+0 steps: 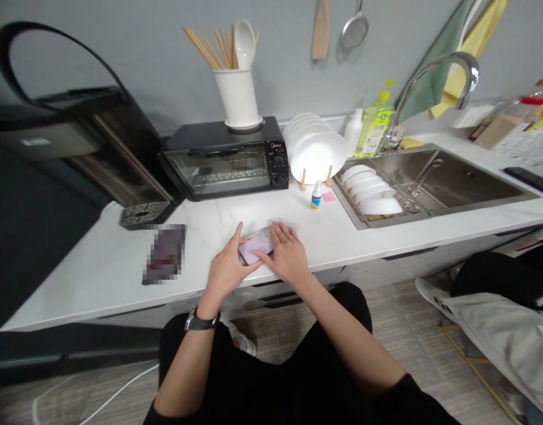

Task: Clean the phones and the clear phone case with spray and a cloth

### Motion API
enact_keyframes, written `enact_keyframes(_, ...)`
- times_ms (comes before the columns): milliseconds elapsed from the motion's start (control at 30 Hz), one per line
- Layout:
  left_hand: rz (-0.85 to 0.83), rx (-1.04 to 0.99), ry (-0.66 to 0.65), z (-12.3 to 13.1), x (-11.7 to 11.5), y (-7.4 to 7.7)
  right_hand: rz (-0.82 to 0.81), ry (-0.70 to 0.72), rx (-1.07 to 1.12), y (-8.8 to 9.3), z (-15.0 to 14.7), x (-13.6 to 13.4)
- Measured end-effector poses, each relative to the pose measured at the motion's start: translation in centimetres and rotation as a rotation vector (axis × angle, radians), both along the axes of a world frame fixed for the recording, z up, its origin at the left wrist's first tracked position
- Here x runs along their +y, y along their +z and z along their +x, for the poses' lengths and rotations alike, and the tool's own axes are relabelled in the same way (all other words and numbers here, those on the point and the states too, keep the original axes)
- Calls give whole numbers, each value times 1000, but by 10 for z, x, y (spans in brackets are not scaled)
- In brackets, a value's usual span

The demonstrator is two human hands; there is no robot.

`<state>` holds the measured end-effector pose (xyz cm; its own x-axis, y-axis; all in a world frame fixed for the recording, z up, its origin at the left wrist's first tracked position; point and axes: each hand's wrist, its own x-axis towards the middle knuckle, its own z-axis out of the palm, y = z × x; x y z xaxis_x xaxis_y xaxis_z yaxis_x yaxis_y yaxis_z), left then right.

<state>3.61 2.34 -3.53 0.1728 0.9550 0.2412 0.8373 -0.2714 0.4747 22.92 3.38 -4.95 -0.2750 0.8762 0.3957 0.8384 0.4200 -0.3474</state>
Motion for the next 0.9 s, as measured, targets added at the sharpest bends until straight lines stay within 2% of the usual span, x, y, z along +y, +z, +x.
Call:
enact_keyframes(133, -18, 19, -18, -3, 1, -1, -3, 233, 23, 5, -31, -20)
enact_keyframes(233, -24, 28, 10, -2, 0, 0, -16, 335, 35, 7, -17, -38)
enact_keyframes(300, -14, 16, -5, 0, 0, 1, -23, 297, 24, 5, 5, -39)
enact_keyframes(400, -3, 3, 2, 1, -1, 1, -16, 116, -1, 3, 28, -25)
enact_keyframes(500, 6, 1, 17, 1, -1, -1, 0, 19, -12, 3, 18, -8)
enact_keyframes(600, 3, 13, -11, -1, 0, -2, 7, 136, 9, 5, -14, -10)
enact_keyframes(700, -7, 24, 12, -2, 0, -2, -3, 313, 38, 7, -30, -30)
enact_keyframes(800, 11, 11, 17, -1, 0, -2, -18, 350, 30, 5, -11, -45)
enact_keyframes(900, 18, -3, -11, 0, -1, -2, -17, 194, -4, 1, 23, -34)
